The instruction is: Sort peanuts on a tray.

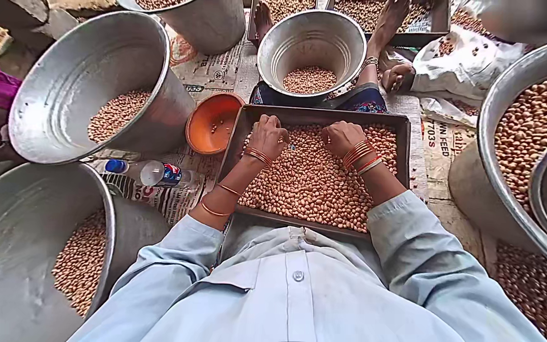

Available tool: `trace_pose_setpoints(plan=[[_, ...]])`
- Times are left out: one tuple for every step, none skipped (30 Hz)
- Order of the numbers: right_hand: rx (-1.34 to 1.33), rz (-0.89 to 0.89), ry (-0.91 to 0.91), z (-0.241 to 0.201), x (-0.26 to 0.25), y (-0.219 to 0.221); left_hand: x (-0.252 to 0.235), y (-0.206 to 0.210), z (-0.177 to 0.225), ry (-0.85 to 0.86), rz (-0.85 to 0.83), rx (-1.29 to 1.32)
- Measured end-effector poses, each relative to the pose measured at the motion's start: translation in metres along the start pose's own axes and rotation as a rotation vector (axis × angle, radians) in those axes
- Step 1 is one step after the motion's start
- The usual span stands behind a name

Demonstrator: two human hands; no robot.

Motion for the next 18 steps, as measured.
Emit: trace_pose_setpoints(plan=[[-0.018, 0.005, -0.012, 0.0, 0.002, 0.0, 0.014, -0.015, 0.031, -0.111, -0.306, -0.013], [-0.02, 0.013, -0.023, 0.001, 0.005, 0.0, 0.022, -0.021, 0.049, -0.157, -0.412, -0.015], [-0.016, 0.014, -0.028, 0.001, 0.007, -0.001, 0.025, -0.018, 0.052, -0.141, -0.374, -0.004], [-0.009, 0.008, -0.032, 0.0, 0.007, 0.0, 0.021, -0.007, 0.045, -0.09, -0.286, 0.011], [-0.003, -0.005, -0.031, 0.0, 0.007, 0.001, 0.018, -0.001, 0.041, -0.055, -0.241, 0.001], [0.001, -0.011, -0.032, -0.001, 0.006, 0.002, 0.02, -0.001, 0.042, -0.051, -0.239, -0.023], [0.005, -0.014, -0.033, -0.002, 0.004, 0.003, 0.026, -0.006, 0.049, -0.074, -0.274, -0.052], [0.008, -0.021, -0.031, -0.004, 0.003, 0.003, 0.03, -0.01, 0.054, -0.095, -0.302, -0.08], [0.011, -0.031, -0.026, -0.005, 0.002, 0.003, 0.033, -0.011, 0.057, -0.109, -0.319, -0.097], [0.008, -0.046, -0.022, -0.006, 0.002, 0.004, 0.034, -0.011, 0.057, -0.114, -0.323, -0.104], [-0.007, -0.066, -0.019, -0.005, 0.001, 0.004, 0.034, -0.01, 0.057, -0.117, -0.326, -0.103], [-0.038, -0.078, -0.028, -0.003, 0.001, 0.003, 0.033, -0.01, 0.056, -0.129, -0.339, -0.088], [-0.097, -0.066, -0.058, 0.001, 0.0, 0.002, 0.031, -0.011, 0.052, -0.153, -0.364, -0.05], [-0.188, -0.02, -0.103, 0.007, -0.002, 0.0, 0.026, -0.009, 0.042, -0.163, -0.381, 0.028], [-0.292, 0.043, -0.138, 0.015, -0.004, -0.004, 0.015, 0.0, 0.019, -0.114, -0.323, 0.141], [-0.39, 0.115, -0.153, 0.021, -0.003, -0.01, 0.001, 0.019, -0.012, 0.037, -0.067, 0.275], [-0.481, 0.185, -0.159, 0.024, 0.0, -0.016, -0.006, 0.029, -0.031, 0.157, 0.049, 0.42], [-0.557, 0.229, -0.155, 0.026, 0.003, -0.02, -0.002, 0.025, -0.029, 0.24, 0.072, 0.537]])
Point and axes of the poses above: each hand's wrist, its own x-axis away from the middle knuckle, its own y-axis out of the palm, z = x × y, the point moved 6 cm from there along -x, towards the middle knuckle, and after that the axes turned 13 degrees about -z, right-handed, at the moved point
